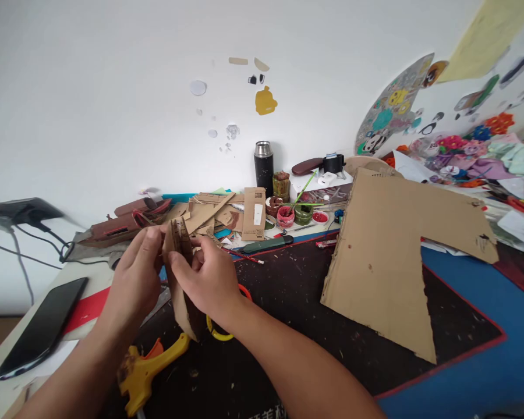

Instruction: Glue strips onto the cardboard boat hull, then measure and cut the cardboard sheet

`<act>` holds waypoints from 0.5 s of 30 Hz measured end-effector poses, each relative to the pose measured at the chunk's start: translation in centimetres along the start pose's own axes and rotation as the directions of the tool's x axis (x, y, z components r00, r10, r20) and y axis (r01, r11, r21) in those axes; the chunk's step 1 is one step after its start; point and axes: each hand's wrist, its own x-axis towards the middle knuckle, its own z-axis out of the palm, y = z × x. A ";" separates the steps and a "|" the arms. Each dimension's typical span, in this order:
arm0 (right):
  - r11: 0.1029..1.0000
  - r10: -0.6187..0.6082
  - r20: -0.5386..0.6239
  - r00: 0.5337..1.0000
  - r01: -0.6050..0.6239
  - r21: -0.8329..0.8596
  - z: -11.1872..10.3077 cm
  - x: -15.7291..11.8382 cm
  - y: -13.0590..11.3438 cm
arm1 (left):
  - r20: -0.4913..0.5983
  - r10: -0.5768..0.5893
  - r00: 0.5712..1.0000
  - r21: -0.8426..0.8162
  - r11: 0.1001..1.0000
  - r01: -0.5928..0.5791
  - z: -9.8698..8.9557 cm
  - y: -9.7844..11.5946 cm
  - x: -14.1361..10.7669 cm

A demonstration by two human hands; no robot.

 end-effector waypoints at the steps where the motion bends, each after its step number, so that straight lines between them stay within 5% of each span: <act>1: 1.000 0.009 -0.006 1.000 -0.009 0.009 -0.1 0.1 0.0 | 0.013 0.050 0.999 0.098 0.994 -0.051 0.0 0.3 -0.3; 7: 0.999 0.035 0.026 0.999 -0.035 0.013 0.0 0.4 0.5 | 0.077 0.118 0.990 0.338 0.931 -0.138 0.1 1.0 -0.3; 15: 0.999 -0.030 0.021 0.999 0.031 -0.022 -0.3 0.6 1.1 | 0.005 0.217 0.976 0.523 0.831 -0.187 -0.8 0.7 0.9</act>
